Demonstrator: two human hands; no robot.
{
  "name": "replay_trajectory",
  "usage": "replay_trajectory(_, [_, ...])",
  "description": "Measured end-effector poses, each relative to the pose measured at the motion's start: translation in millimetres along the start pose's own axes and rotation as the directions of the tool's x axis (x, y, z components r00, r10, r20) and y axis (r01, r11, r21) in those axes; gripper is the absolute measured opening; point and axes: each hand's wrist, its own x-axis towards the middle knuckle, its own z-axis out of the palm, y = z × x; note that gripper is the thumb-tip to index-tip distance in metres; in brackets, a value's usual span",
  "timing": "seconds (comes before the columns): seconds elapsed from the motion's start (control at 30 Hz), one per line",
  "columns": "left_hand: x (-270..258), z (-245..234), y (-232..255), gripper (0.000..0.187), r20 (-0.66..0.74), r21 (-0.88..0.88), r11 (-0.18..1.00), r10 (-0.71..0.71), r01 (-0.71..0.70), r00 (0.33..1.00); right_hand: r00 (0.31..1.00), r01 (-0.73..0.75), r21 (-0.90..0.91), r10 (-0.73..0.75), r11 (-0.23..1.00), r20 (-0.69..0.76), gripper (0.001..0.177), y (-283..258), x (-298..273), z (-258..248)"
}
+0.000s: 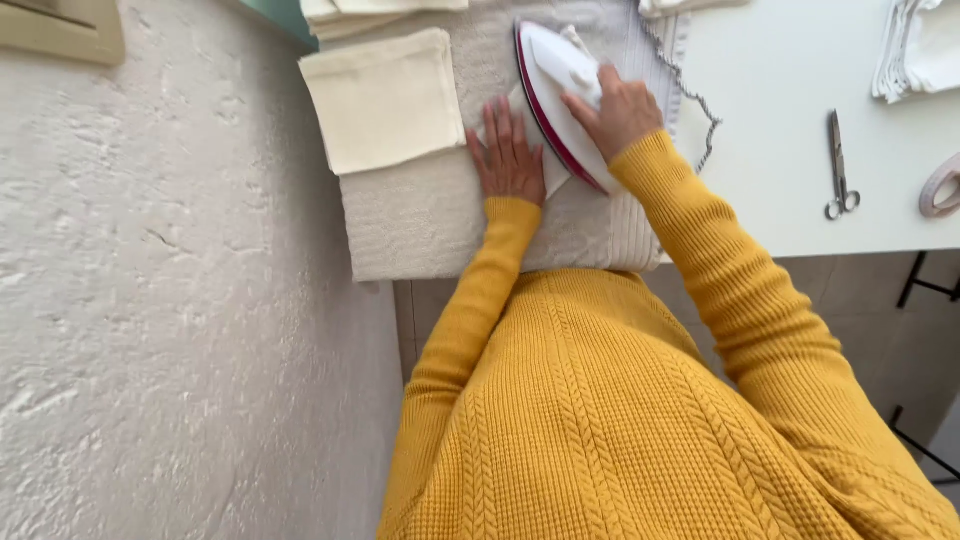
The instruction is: Ironing and folding small pieces of fabric on a workbench.
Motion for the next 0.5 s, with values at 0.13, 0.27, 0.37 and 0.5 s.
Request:
replay_trajectory(0.13, [15,-25,8,0.08,0.27,-0.01,0.999,-0.047,0.052,0.962,0.995,-0.094,0.055,0.093,0.994,0.031,0.051,-7,14,-7])
replay_trajectory(0.27, [18,-36,12,0.077,0.397,0.124,0.99,-0.105,0.06,0.912,0.999,-0.05,0.042,0.05,0.998,0.017,0.05,4,5,0])
replay_trajectory(0.37, [16,-36,12,0.075,0.399,0.128,0.99,-0.104,0.057,0.911,1.0,-0.006,0.017,0.006,1.0,-0.031,0.049,5,10,0])
replay_trajectory(0.5, [18,-35,12,0.075,0.388,0.114,0.991,-0.108,0.069,0.915,0.998,-0.059,0.031,0.059,0.998,0.001,0.051,0,13,-7])
